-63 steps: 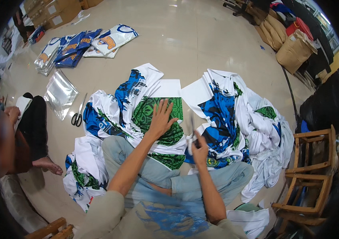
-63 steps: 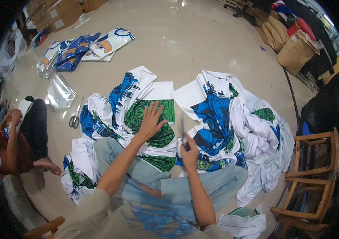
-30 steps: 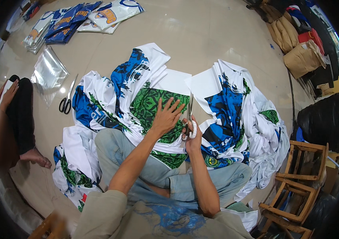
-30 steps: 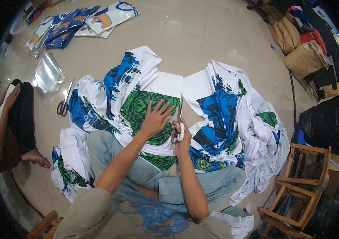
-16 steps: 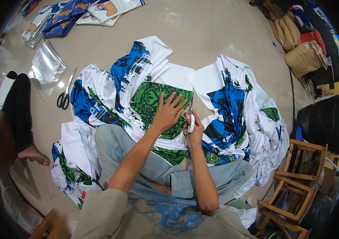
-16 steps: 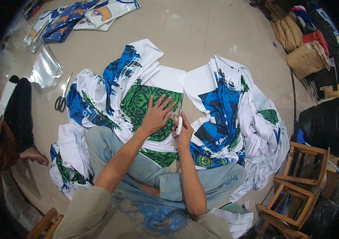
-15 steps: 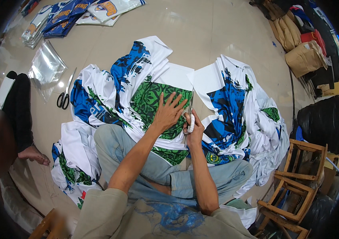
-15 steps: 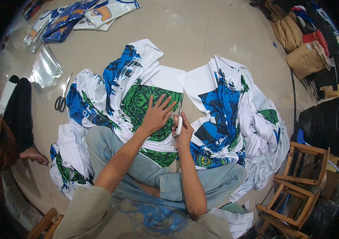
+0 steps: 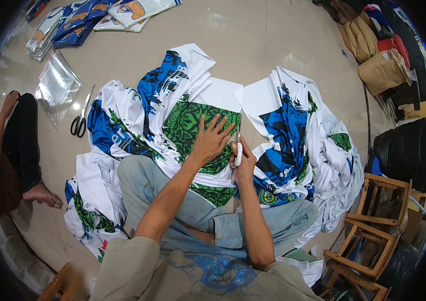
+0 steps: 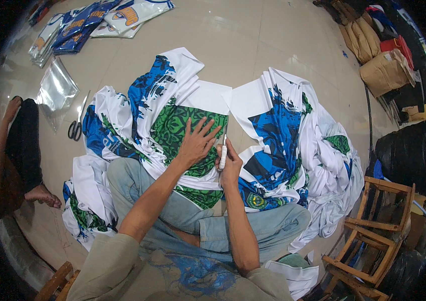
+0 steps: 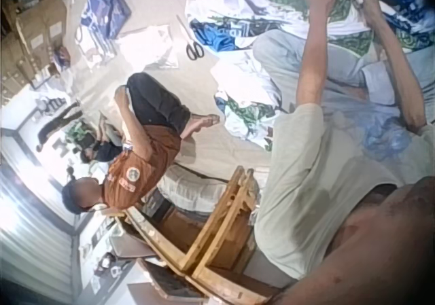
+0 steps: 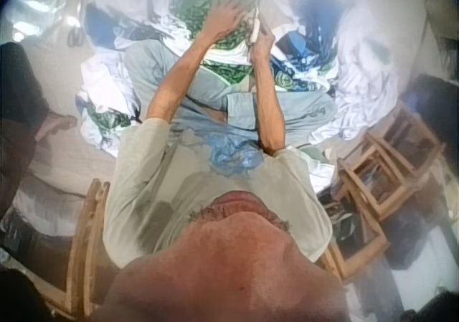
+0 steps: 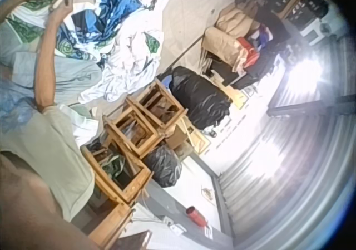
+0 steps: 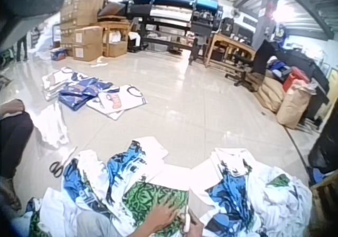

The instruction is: The person sits on the floor and uses scissors to cut a large piece of white fabric with green and blue printed patterns. They repeatedly smooth the fabric, align the edges, and cut along the printed design lines to separate sections. The person occasionally lifts and repositions the fabric to continue cutting different areas.

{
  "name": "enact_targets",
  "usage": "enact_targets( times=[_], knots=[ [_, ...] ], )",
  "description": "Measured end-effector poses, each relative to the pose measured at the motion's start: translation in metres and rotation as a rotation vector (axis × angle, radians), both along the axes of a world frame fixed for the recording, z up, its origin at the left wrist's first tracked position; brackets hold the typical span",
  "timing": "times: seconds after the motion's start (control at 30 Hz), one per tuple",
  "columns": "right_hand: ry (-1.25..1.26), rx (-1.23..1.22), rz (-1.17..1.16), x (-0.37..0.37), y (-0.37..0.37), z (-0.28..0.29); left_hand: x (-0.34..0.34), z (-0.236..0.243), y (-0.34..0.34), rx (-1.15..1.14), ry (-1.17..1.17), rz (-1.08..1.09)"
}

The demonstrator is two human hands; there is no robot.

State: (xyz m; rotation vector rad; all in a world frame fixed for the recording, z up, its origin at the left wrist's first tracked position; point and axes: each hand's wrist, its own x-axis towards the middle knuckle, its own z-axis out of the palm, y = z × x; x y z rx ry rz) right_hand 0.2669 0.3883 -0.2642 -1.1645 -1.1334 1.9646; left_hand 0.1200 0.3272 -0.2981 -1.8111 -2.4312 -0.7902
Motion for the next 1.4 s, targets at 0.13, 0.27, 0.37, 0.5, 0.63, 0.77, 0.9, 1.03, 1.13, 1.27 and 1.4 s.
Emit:
enact_targets(
  times=[0.13, 0.27, 0.37, 0.5, 0.63, 0.77, 0.9, 1.03, 1.13, 1.27, 1.4],
  knots=[
    [-0.012, -0.02, -0.016, -0.003, -0.002, 0.007, 0.0, 0.002, 0.0, -0.004, -0.008, -0.003],
    [-0.022, -0.012, -0.014, -0.002, -0.002, 0.006, 0.0, 0.0, -0.001, 0.019, -0.02, -0.003],
    [-0.058, -0.003, 0.004, 0.001, 0.0, -0.001, 0.0, 0.0, 0.0, 0.025, -0.036, -0.004],
    [-0.003, -0.015, -0.015, 0.002, -0.002, -0.001, 0.0, 0.001, -0.001, 0.018, -0.03, -0.002],
    [0.03, -0.031, -0.019, 0.003, 0.0, -0.007, 0.0, 0.001, 0.0, 0.021, -0.046, -0.002],
    [0.051, -0.068, -0.031, 0.005, 0.004, -0.001, 0.0, 0.003, -0.001, 0.02, -0.068, 0.0],
    [0.076, -0.064, -0.008, 0.0, 0.01, 0.004, 0.0, 0.004, -0.001, 0.026, -0.086, 0.005],
    [0.028, -0.055, -0.026, -0.007, 0.015, -0.002, 0.0, 0.005, 0.0, 0.03, -0.09, 0.002],
    [0.023, -0.032, -0.024, -0.009, 0.016, -0.007, 0.0, 0.005, 0.0, 0.046, -0.09, 0.002],
    [0.024, -0.026, -0.046, -0.013, 0.015, -0.006, -0.001, 0.005, -0.001, 0.05, -0.093, -0.003],
    [0.013, -0.026, -0.058, -0.013, 0.015, -0.007, -0.001, 0.004, 0.0, 0.043, -0.094, -0.01]
  ],
)
